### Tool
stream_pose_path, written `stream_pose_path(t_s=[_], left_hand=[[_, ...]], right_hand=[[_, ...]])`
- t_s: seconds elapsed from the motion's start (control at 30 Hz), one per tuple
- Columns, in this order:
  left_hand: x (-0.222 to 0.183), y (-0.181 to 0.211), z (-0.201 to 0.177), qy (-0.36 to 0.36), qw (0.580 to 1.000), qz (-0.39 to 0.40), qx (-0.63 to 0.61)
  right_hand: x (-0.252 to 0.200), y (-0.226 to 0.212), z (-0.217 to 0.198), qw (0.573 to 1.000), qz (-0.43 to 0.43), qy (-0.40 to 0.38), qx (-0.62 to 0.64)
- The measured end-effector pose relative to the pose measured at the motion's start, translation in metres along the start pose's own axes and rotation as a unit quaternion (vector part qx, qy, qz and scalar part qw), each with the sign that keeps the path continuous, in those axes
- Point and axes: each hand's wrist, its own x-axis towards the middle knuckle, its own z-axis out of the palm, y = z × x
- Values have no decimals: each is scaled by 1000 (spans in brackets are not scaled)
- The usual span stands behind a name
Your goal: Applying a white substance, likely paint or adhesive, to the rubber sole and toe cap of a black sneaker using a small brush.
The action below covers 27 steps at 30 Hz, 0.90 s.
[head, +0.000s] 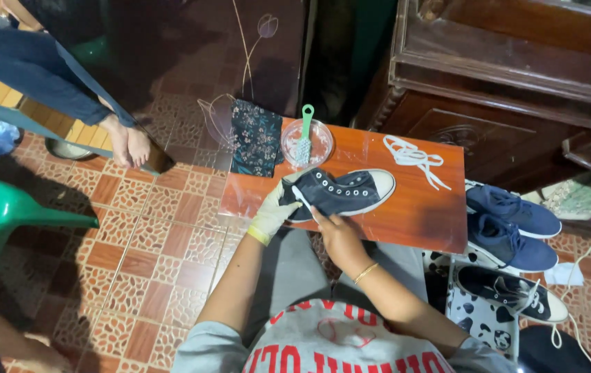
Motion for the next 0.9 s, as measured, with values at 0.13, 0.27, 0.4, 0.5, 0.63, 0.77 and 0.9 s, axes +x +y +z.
stream_pose_path(t_s=[0.13,0.27,0.4,0.5,0.63,0.77,0.9], left_hand=[[13,-24,-9,1,1000,1,3],[3,-19,-4,-4,1000,8,27],[-4,-9,2,15,997,16,70],[-4,-3,6,38,994,7,98],[37,-42,-15,37,975,-28,216],[25,3,-4,6,957,-83,277],[14,14,13,-21,780,172,601]], right_hand=[[22,20,-47,999,48,1,0],[14,0,-49,996,70,-10,-48],[9,-3,-54,999,25,-18,-33],[-2,44,-42,993,112,19,38],[-32,65,-56,980,166,69,85],[-64,82,-59,972,206,73,88],[-74,80,-64,957,240,66,149]])
